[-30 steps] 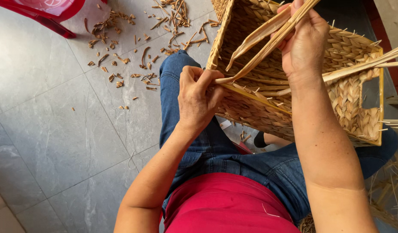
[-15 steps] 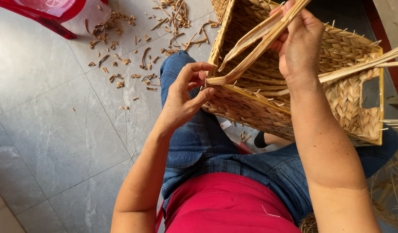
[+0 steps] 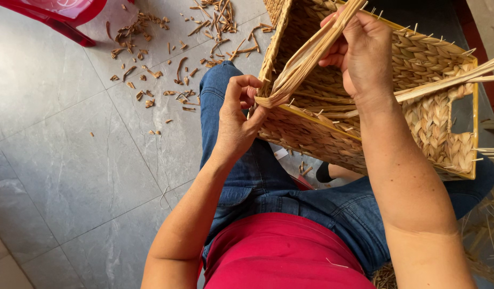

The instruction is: The person sits on the floor with a woven basket on their lap and weaves flat natural-fiber strands around the basket's rim, tucking and tightening the strands by hand. They briefly cut a strand with yellow-handled scissors and continue folding and securing the weave along the edge.

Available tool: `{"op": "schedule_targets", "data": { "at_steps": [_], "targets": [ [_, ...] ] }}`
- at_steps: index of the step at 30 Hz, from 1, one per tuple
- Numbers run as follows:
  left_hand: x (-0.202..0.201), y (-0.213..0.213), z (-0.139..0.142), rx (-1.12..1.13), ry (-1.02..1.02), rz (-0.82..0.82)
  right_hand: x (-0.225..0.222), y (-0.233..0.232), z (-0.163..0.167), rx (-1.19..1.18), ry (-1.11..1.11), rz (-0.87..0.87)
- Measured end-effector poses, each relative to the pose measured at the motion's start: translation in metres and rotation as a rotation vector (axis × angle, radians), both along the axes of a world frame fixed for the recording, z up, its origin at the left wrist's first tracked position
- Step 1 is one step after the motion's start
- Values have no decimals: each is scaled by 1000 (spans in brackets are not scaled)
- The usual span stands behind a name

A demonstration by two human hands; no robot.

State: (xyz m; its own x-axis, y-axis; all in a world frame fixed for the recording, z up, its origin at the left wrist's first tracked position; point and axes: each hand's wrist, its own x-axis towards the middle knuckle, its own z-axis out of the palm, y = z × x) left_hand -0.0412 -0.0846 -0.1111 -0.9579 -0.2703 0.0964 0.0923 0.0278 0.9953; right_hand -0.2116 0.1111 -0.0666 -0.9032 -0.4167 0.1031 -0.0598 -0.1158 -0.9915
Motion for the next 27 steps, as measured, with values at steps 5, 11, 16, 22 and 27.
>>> {"op": "schedule_targets", "data": {
  "at_steps": [5,11,16,22,27],
  "targets": [
    [5,-2,1,-80,91,33,0,-4,-1,60,-84,37],
    [18,1,13,-250,232,152,0,-3,1,28,-183,56],
    [21,16,23,-649,277,310,1,-1,-1,15,-207,63],
    [18,19,20,-744,287,336,1,-2,-4,69,-224,45],
    [33,12,20,-661,369,155,1,-3,-5,41,-288,137]
  ]
}}
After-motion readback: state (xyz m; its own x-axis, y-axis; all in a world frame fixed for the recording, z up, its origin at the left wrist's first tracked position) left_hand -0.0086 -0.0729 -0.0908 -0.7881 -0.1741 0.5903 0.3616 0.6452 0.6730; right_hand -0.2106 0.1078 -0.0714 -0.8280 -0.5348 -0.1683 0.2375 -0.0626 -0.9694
